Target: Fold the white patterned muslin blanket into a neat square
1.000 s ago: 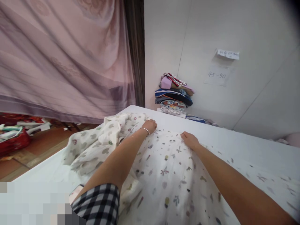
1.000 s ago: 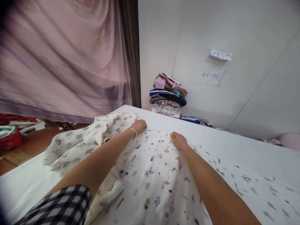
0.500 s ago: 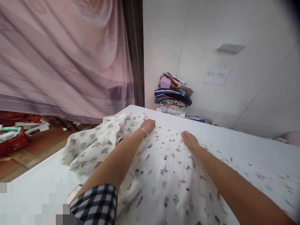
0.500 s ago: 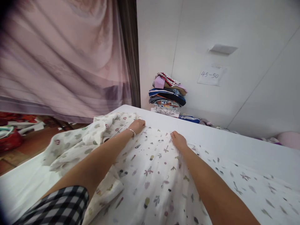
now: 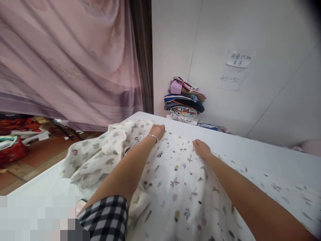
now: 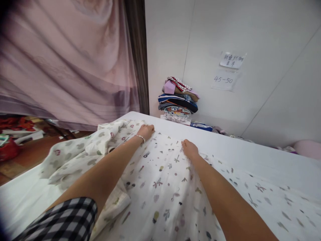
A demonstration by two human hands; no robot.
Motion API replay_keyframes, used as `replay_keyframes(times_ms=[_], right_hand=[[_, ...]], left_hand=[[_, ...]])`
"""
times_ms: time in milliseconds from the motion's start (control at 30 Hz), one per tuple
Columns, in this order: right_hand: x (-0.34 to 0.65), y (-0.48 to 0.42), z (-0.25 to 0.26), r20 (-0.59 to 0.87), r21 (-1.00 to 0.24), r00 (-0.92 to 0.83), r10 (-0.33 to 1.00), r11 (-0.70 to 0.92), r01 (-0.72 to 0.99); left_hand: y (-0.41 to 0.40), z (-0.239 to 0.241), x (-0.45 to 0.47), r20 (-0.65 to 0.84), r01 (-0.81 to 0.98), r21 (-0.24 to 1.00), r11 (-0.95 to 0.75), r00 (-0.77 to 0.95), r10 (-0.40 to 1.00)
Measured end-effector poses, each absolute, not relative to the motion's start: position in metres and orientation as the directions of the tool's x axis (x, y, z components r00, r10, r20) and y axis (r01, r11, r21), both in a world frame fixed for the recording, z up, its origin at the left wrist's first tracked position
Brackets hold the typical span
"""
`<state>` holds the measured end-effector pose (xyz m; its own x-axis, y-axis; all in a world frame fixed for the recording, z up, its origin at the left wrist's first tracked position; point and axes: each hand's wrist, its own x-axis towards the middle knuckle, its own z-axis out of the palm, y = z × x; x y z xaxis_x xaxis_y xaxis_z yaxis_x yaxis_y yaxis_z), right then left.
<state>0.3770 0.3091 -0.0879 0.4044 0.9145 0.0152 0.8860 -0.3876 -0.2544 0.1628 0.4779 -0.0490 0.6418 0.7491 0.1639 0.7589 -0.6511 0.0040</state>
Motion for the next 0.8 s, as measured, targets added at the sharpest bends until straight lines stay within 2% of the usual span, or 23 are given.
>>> replay_keyframes(times_ms=[200, 333, 433, 500, 667, 800], right_hand=[[0.359, 0.312, -0.089, 0.038, -0.166, 0.430, 0.902, -0.418, 0.893], [0.359, 0.315, -0.088, 0.033, -0.136, 0.420, 0.907, -0.412, 0.901], [0.361, 0.317, -0.086, 0.029, -0.133, 0.411, 0.911, -0.404, 0.905], [0.361, 0.318, -0.082, 0.029, -0.139, 0.394, 0.919, -0.386, 0.912], [0.368, 0.302, -0.068, 0.097, -0.158, 0.346, 0.933, -0.329, 0.931], [0.414, 0.246, -0.058, 0.143, -0.181, 0.395, 0.908, -0.368, 0.912]], left_hand=[[0.472, -0.053, 0.168, 0.127, 0.793, -0.051, -0.607, 0.608, 0.783], [0.450, -0.049, 0.184, 0.177, 0.787, -0.047, -0.616, 0.613, 0.770], [0.412, -0.055, 0.201, 0.204, 0.650, -0.006, -0.760, 0.745, 0.636], [0.386, -0.066, 0.209, 0.153, 0.524, 0.032, -0.851, 0.839, 0.522], [0.368, -0.091, 0.215, -0.030, 0.632, 0.125, -0.765, 0.773, 0.634], [0.380, -0.096, 0.215, -0.049, 0.628, 0.123, -0.768, 0.777, 0.628]])
